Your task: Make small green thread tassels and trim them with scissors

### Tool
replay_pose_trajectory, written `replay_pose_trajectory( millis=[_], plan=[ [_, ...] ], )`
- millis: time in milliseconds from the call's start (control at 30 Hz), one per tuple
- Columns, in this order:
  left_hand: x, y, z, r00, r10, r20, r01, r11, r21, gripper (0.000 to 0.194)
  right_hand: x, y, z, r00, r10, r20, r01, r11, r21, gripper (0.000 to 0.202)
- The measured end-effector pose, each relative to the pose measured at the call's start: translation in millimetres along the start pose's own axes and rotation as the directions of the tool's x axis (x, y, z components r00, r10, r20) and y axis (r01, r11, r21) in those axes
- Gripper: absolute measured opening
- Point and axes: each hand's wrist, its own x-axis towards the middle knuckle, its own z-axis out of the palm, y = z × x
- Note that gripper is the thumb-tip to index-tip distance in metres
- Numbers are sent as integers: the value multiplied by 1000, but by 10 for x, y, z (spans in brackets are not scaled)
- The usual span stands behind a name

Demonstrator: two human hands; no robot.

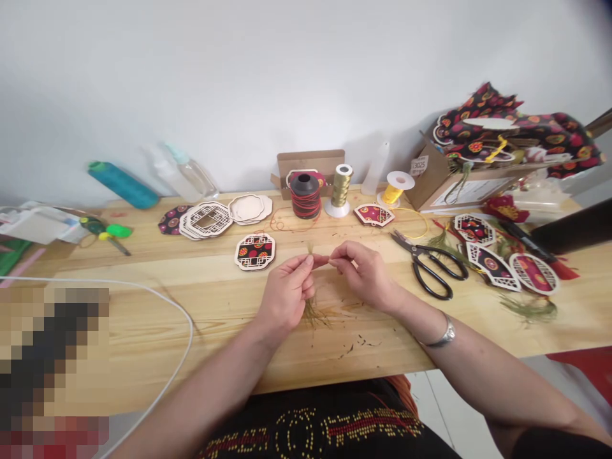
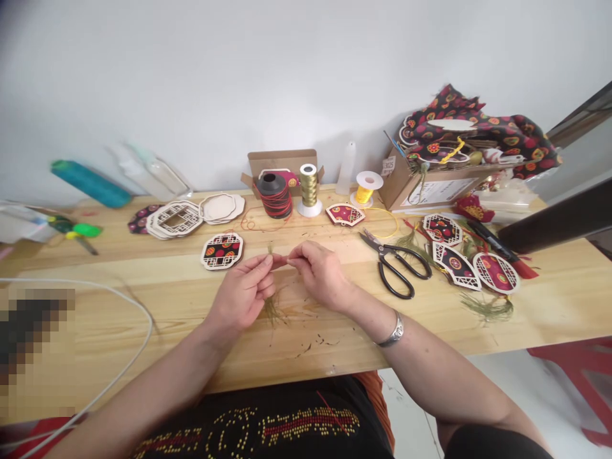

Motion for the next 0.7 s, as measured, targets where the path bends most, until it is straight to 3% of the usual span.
replay_pose_trajectory(
  millis=[300,700],
  plan=[
    [20,13,5,1000,-2,14,2,1000,-31,14,-23,42,6,990,-79,120,85,995,-45,10],
    [38,-2,-9,1000,12,8,-11,999,-30,16,-10,38,5,983,-104,151,116,990,-76,12]
  ],
)
